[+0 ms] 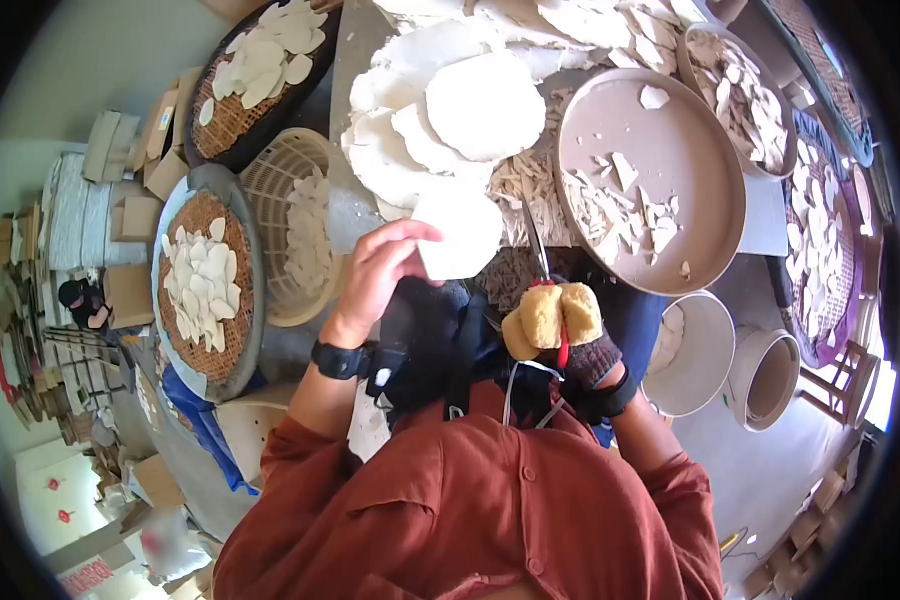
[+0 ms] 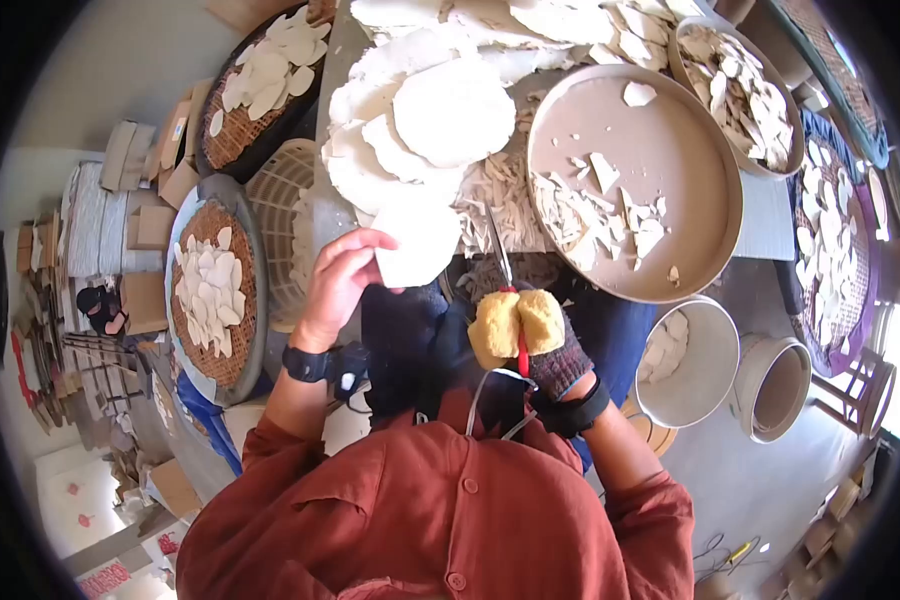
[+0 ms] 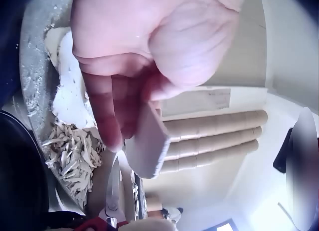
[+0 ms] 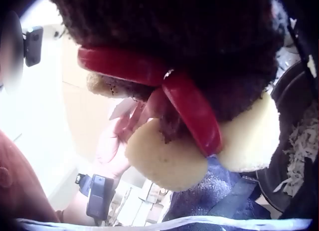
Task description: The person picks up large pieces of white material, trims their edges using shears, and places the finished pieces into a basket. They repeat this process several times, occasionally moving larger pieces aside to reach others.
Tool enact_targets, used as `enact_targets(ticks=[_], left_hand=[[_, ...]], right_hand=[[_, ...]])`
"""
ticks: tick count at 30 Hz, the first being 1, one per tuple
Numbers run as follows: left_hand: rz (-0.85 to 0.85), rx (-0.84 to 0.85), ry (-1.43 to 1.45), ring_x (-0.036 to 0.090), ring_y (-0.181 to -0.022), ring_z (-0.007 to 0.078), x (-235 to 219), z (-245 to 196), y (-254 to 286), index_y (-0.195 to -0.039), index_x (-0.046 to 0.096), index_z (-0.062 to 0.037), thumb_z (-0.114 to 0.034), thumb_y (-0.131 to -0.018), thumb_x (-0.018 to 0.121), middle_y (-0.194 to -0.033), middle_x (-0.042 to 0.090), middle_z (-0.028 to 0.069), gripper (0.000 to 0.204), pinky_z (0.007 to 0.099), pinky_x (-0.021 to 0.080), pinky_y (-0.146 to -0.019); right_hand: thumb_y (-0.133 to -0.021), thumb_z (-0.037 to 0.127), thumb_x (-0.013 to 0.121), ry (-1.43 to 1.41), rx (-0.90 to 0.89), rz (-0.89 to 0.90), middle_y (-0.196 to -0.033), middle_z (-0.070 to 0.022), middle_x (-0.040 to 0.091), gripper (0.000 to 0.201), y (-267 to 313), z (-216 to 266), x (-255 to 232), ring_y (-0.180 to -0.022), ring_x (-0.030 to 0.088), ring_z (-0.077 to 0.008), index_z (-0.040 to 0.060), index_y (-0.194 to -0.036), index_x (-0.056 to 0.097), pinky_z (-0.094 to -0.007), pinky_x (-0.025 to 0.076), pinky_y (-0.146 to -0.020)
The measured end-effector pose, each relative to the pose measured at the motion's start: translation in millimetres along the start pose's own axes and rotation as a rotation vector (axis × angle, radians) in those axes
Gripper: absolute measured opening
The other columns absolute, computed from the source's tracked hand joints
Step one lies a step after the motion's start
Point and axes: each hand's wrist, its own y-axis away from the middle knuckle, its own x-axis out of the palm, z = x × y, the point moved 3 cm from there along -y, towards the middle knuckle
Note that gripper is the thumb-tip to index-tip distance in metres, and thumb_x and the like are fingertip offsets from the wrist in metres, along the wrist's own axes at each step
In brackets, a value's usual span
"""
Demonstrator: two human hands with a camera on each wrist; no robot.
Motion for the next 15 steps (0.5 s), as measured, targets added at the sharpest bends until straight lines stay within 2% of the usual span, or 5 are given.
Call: enact_targets(ticks=[2, 7, 10, 12, 15], left_hand=[[-0.173, 0.006, 0.261, 0.063, -0.078, 0.0229, -29.2, 14.8, 7.6, -0.111, 0.053, 0.0069, -0.011, -0.089, 0.038, -0.098, 0.060, 0.0159, 0.032, 0.0360, 0.054, -0.066], [-1.142, 0.687, 0.258, 0.059, -0.100, 0.0273, -132.3, -37.5, 52.8, -0.130, 0.036, 0.0011, -0.020, -0.092, 0.049, -0.112, 0.054, 0.0209, 0.046, 0.0382, 0.047, -0.092], [-0.795, 0.537, 0.028, 0.060, -0.094, 0.0226, -89.1, -48.2, 9.1, -0.121, 0.047, 0.0021, -0.013, -0.088, 0.057, -0.109, 0.057, 0.0161, 0.037, 0.0335, 0.049, -0.088], [-0.572, 0.304, -0.281, 0.058, -0.103, 0.0172, -39.2, -45.5, -29.2, -0.113, 0.056, 0.0024, -0.007, -0.085, 0.058, -0.110, 0.060, 0.0104, 0.029, 0.0290, 0.044, -0.092], [-0.413, 0.627, -0.919, 0.032, -0.130, 0.0318, 20.3, -21.3, -90.7, -0.127, 0.044, -0.0020, -0.016, -0.067, 0.076, -0.137, 0.037, 0.0214, 0.070, 0.0400, 0.028, -0.106]], right_hand=[[-0.090, 0.024, 0.051, 0.080, -0.001, -0.070, -0.102, -0.0147, 0.056, 0.031, 1.9, -2.2, 4.5, -0.094, 0.056, -0.0265, -0.0029, -0.104, 0.053, -0.0398, 0.043, -0.084], [-0.088, 0.037, 0.048, 0.424, -0.026, -0.338, -0.067, -0.0107, 0.055, 0.041, 0.5, -5.2, 25.2, -0.060, 0.053, -0.0249, -0.0007, -0.074, 0.058, -0.0359, 0.040, -0.056], [-0.088, 0.037, 0.048, 0.330, 0.013, -0.328, -0.069, -0.0098, 0.059, 0.043, -7.5, -11.4, 27.1, -0.062, 0.056, -0.0233, -0.0002, -0.073, 0.061, -0.0352, 0.044, -0.057], [-0.087, 0.015, 0.057, 0.164, 0.006, -0.158, -0.104, -0.0137, 0.062, 0.028, -7.2, -10.0, 20.5, -0.094, 0.062, -0.0250, -0.0045, -0.107, 0.056, -0.0388, 0.051, -0.084], [-0.085, 0.008, 0.059, 0.440, -0.013, -0.211, -0.103, -0.0107, 0.063, 0.022, -8.2, -7.2, 44.6, -0.095, 0.062, -0.0217, 0.0003, -0.105, 0.058, -0.0344, 0.050, -0.085]])
